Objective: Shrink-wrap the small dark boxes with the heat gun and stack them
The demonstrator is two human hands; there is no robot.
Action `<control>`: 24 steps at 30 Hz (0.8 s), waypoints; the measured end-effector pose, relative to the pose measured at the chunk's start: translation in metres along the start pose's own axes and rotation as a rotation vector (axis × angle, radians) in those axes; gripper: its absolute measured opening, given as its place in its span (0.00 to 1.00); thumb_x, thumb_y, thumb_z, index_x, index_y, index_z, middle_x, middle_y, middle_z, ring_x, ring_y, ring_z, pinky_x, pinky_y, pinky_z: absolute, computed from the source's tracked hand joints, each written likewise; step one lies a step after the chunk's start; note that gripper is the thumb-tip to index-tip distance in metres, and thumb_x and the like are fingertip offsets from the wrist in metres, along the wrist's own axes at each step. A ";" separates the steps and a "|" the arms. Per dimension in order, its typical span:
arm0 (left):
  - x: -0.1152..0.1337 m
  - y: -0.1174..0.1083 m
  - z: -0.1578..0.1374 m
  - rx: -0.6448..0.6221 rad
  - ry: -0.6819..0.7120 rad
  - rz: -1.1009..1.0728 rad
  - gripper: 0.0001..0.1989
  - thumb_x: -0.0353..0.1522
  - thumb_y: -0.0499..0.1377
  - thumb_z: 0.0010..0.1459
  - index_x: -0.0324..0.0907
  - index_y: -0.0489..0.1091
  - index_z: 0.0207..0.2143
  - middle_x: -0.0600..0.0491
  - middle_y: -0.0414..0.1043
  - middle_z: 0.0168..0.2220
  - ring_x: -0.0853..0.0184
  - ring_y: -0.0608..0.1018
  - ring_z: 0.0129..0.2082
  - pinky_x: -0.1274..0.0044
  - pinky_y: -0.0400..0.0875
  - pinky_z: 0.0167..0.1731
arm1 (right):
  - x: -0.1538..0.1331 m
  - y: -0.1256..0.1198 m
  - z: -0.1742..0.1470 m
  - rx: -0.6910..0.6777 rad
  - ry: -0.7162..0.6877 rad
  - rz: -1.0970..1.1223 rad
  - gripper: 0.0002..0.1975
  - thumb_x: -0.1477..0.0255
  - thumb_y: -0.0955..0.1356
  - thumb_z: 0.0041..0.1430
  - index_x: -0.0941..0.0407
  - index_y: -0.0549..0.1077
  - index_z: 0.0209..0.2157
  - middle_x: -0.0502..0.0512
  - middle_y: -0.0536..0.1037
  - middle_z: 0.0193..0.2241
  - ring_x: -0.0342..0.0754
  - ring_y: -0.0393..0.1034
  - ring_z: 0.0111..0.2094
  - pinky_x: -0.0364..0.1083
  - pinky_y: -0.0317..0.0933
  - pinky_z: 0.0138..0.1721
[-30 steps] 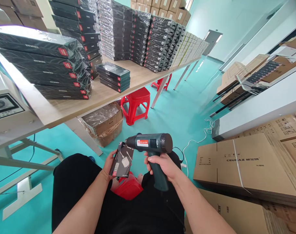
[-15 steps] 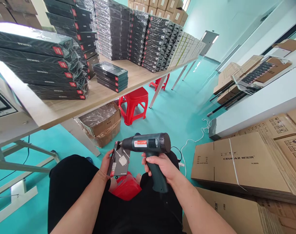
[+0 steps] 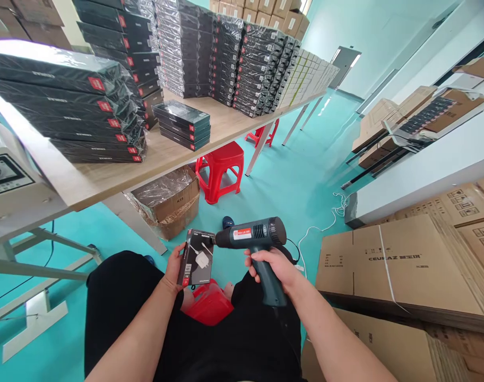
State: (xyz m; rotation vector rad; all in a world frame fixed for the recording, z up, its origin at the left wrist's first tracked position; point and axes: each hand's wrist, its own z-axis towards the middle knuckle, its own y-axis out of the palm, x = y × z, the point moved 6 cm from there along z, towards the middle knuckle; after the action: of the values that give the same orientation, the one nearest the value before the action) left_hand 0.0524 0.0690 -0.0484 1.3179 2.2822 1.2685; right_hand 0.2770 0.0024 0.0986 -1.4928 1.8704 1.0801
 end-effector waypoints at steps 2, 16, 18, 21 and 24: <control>0.002 -0.001 -0.001 0.011 0.035 0.006 0.22 0.42 0.54 0.57 0.34 0.73 0.44 0.44 0.79 0.30 0.53 0.81 0.34 0.66 0.75 0.35 | 0.004 -0.001 -0.008 -0.069 0.056 -0.111 0.13 0.71 0.69 0.49 0.61 0.74 0.38 0.56 0.78 0.26 0.45 0.71 0.22 0.43 0.63 0.20; 0.005 0.005 -0.003 -0.010 0.072 -0.008 0.23 0.42 0.53 0.57 0.34 0.72 0.46 0.43 0.79 0.33 0.52 0.81 0.37 0.64 0.75 0.38 | 0.010 -0.001 -0.029 -0.058 0.043 -0.176 0.13 0.70 0.69 0.50 0.60 0.74 0.39 0.56 0.78 0.29 0.44 0.70 0.23 0.43 0.65 0.22; 0.004 0.009 -0.004 -0.071 0.059 -0.016 0.24 0.43 0.53 0.57 0.34 0.72 0.48 0.42 0.79 0.35 0.51 0.80 0.38 0.63 0.74 0.39 | 0.013 0.001 -0.034 -0.109 0.088 -0.218 0.13 0.71 0.69 0.50 0.60 0.74 0.38 0.56 0.78 0.27 0.44 0.70 0.22 0.43 0.64 0.21; 0.002 0.011 -0.005 -0.113 0.053 -0.020 0.25 0.44 0.53 0.57 0.35 0.72 0.48 0.42 0.79 0.35 0.51 0.81 0.38 0.63 0.75 0.39 | 0.019 0.014 -0.043 -0.259 0.181 -0.269 0.13 0.72 0.70 0.48 0.61 0.75 0.38 0.56 0.78 0.27 0.45 0.70 0.21 0.43 0.64 0.21; 0.000 0.006 -0.003 -0.050 0.047 0.007 0.23 0.43 0.54 0.57 0.34 0.72 0.46 0.42 0.79 0.33 0.51 0.81 0.35 0.63 0.75 0.37 | 0.012 0.027 -0.036 -0.204 0.095 -0.179 0.13 0.71 0.70 0.49 0.60 0.75 0.38 0.56 0.78 0.28 0.44 0.70 0.22 0.43 0.64 0.22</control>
State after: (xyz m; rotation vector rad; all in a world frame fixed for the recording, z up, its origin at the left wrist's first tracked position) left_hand 0.0541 0.0688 -0.0417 1.2941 2.2637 1.3639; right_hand 0.2513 -0.0316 0.1162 -1.8181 1.6896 1.1600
